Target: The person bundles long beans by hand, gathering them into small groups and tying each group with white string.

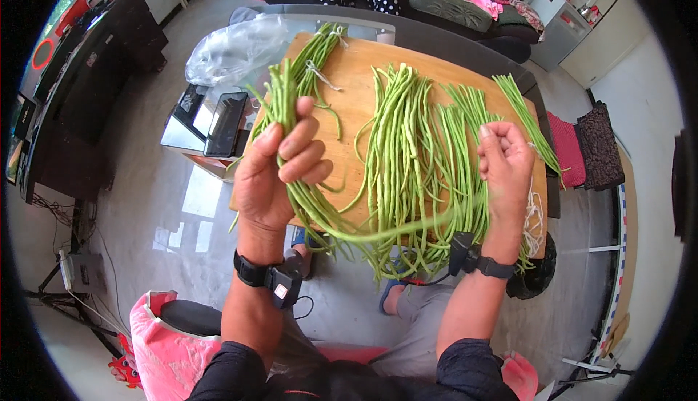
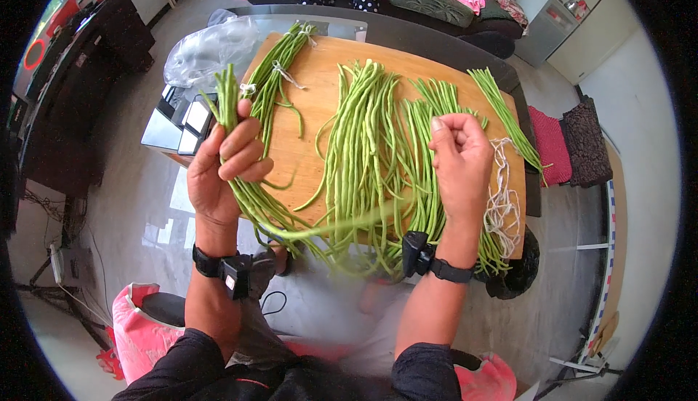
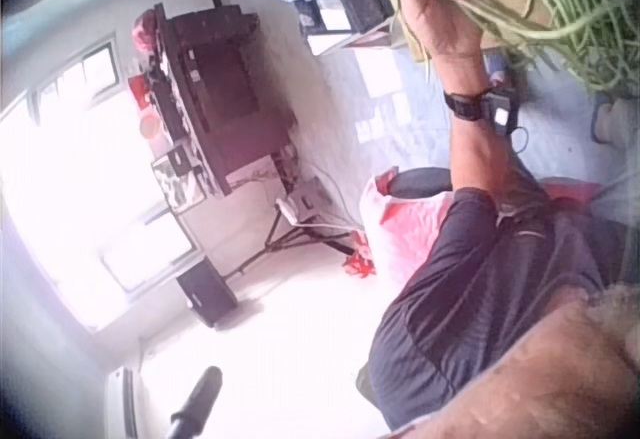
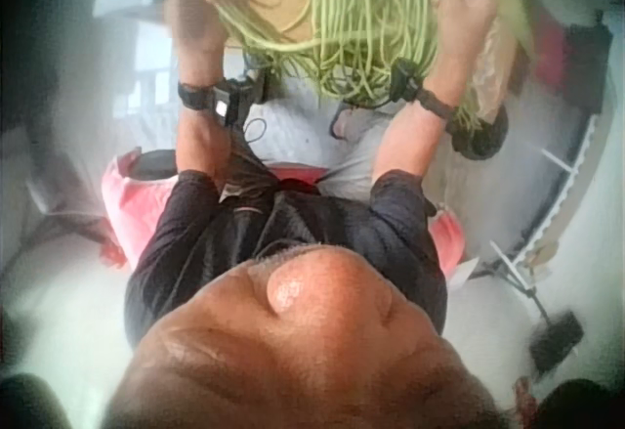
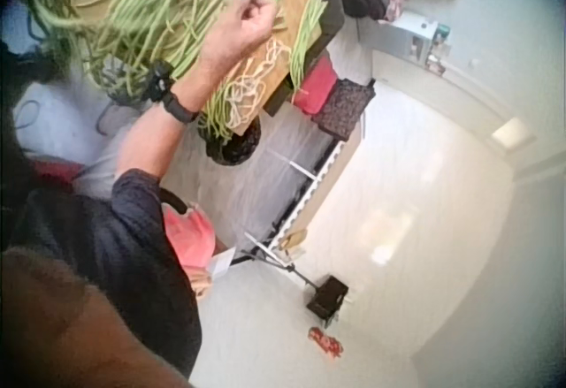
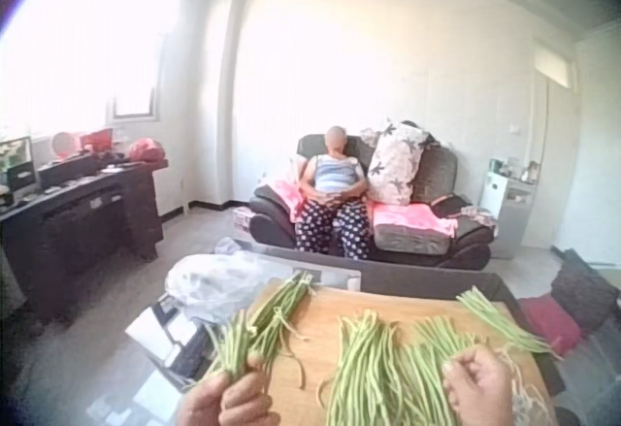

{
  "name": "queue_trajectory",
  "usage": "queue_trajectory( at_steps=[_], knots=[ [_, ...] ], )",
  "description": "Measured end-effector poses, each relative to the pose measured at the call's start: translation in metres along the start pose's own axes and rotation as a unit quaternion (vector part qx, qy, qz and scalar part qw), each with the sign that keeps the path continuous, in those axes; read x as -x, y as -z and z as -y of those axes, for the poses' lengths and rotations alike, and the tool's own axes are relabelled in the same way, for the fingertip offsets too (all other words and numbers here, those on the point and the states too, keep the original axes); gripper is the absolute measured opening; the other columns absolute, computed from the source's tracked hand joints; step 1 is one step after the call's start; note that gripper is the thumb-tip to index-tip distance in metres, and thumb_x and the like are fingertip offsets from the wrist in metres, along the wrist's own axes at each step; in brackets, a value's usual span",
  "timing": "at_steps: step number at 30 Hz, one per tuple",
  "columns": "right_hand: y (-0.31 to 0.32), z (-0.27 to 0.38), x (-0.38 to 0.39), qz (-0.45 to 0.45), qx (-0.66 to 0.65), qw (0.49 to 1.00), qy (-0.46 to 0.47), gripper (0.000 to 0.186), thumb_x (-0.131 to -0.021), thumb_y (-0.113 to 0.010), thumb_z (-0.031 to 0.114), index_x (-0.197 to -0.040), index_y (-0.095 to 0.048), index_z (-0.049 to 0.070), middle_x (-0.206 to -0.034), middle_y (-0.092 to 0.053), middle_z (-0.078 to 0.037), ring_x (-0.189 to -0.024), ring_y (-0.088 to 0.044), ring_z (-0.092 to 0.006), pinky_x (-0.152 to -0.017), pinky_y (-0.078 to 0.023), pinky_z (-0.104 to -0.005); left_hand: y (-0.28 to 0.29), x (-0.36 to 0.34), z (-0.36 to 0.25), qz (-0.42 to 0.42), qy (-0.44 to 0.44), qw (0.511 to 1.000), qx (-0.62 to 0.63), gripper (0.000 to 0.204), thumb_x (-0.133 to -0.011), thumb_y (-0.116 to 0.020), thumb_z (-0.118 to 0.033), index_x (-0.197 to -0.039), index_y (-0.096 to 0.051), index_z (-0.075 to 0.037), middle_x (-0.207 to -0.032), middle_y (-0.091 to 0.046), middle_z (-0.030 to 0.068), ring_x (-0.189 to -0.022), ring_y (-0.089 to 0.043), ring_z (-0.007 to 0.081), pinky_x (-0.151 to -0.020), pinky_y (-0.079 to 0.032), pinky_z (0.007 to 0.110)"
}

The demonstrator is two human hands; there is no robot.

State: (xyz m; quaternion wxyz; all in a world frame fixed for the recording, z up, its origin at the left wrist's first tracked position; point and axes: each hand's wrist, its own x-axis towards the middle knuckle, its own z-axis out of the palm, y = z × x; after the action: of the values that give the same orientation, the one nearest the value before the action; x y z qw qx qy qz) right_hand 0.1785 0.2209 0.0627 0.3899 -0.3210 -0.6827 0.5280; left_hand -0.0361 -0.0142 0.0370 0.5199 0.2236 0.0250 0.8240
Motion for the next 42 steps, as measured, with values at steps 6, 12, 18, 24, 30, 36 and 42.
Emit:
queue_trajectory(
  at_steps=[6,12,18,24,30,36,42],
  knots=[
    [-0.016,-0.035,-0.007,0.006,0.219,0.975,0.034,0.013,-0.095,-0.068,0.006,-0.104,-0.064,-0.002,-0.085,-0.069,-0.01,-0.073,-0.065,-0.018,-0.068,-0.054,-0.0331,0.005,0.003,-0.013,-0.021,0.027,0.998,0.049,0.043,-0.108,-0.048,-0.017,-0.145,-0.043,0.004,-0.09,-0.043,-0.0004,-0.066,-0.042,0.0078,-0.064,-0.04,0.028],
    [-0.024,-0.067,-0.012,0.047,0.327,0.94,0.079,0.016,-0.098,-0.061,0.005,-0.112,-0.064,-0.004,-0.102,-0.072,-0.018,-0.092,-0.071,-0.0292,-0.082,-0.056,-0.039,0.009,0.004,-0.012,-0.101,0.06,0.993,-0.027,0.042,-0.106,-0.054,-0.017,-0.141,-0.048,0.006,-0.092,-0.048,0.0015,-0.066,-0.041,0.0075,-0.057,-0.037,0.025],
    [-0.04,-0.092,-0.018,0.055,0.366,0.923,0.107,0.022,-0.098,-0.054,-0.001,-0.116,-0.064,-0.005,-0.113,-0.068,-0.024,-0.105,-0.066,-0.0413,-0.093,-0.053,-0.0446,0.005,0.001,0.0,-0.127,0.064,0.988,-0.067,0.043,-0.106,-0.053,-0.017,-0.141,-0.046,0.007,-0.09,-0.046,0.0011,-0.065,-0.04,0.0068,-0.056,-0.037,0.023],
    [-0.051,-0.093,-0.011,0.082,0.404,0.898,0.154,0.028,-0.095,-0.051,-0.005,-0.117,-0.068,-0.003,-0.115,-0.064,-0.024,-0.107,-0.064,-0.0414,-0.095,-0.051,-0.0467,0.004,0.0,0.005,-0.15,0.068,0.983,-0.086,0.042,-0.106,-0.053,-0.017,-0.141,-0.047,0.007,-0.09,-0.048,0.0013,-0.066,-0.04,0.0072,-0.057,-0.036,0.024],
    [-0.049,-0.091,-0.016,0.066,0.36,0.919,0.147,0.03,-0.093,-0.049,-0.008,-0.113,-0.07,-0.004,-0.112,-0.063,-0.024,-0.101,-0.062,-0.0404,-0.095,-0.051,-0.0473,0.002,0.0,0.007,-0.157,0.069,0.981,-0.097,0.042,-0.106,-0.054,-0.017,-0.14,-0.047,0.007,-0.09,-0.049,0.0013,-0.066,-0.04,0.0073,-0.057,-0.037,0.024],
    [-0.039,-0.107,-0.025,-0.039,0.38,0.918,0.11,0.015,-0.087,-0.068,-0.005,-0.101,-0.066,-0.002,-0.097,-0.066,-0.018,-0.086,-0.069,-0.0319,-0.078,-0.056,-0.0405,0.001,-0.001,0.008,-0.16,0.067,0.979,-0.108,0.042,-0.106,-0.054,-0.018,-0.139,-0.048,0.007,-0.091,-0.049,0.0014,-0.066,-0.04,0.0072,-0.057,-0.037,0.024],
    [-0.032,-0.114,-0.029,-0.018,0.453,0.888,0.076,0.016,-0.083,-0.07,-0.002,-0.099,-0.066,-0.001,-0.088,-0.068,-0.02,-0.081,-0.069,-0.0346,-0.076,-0.056,-0.0423,0.0,-0.001,0.008,-0.17,0.064,0.975,-0.127,0.041,-0.106,-0.053,-0.017,-0.139,-0.048,0.007,-0.091,-0.049,0.0013,-0.066,-0.041,0.0069,-0.057,-0.037,0.023]
  ],
)
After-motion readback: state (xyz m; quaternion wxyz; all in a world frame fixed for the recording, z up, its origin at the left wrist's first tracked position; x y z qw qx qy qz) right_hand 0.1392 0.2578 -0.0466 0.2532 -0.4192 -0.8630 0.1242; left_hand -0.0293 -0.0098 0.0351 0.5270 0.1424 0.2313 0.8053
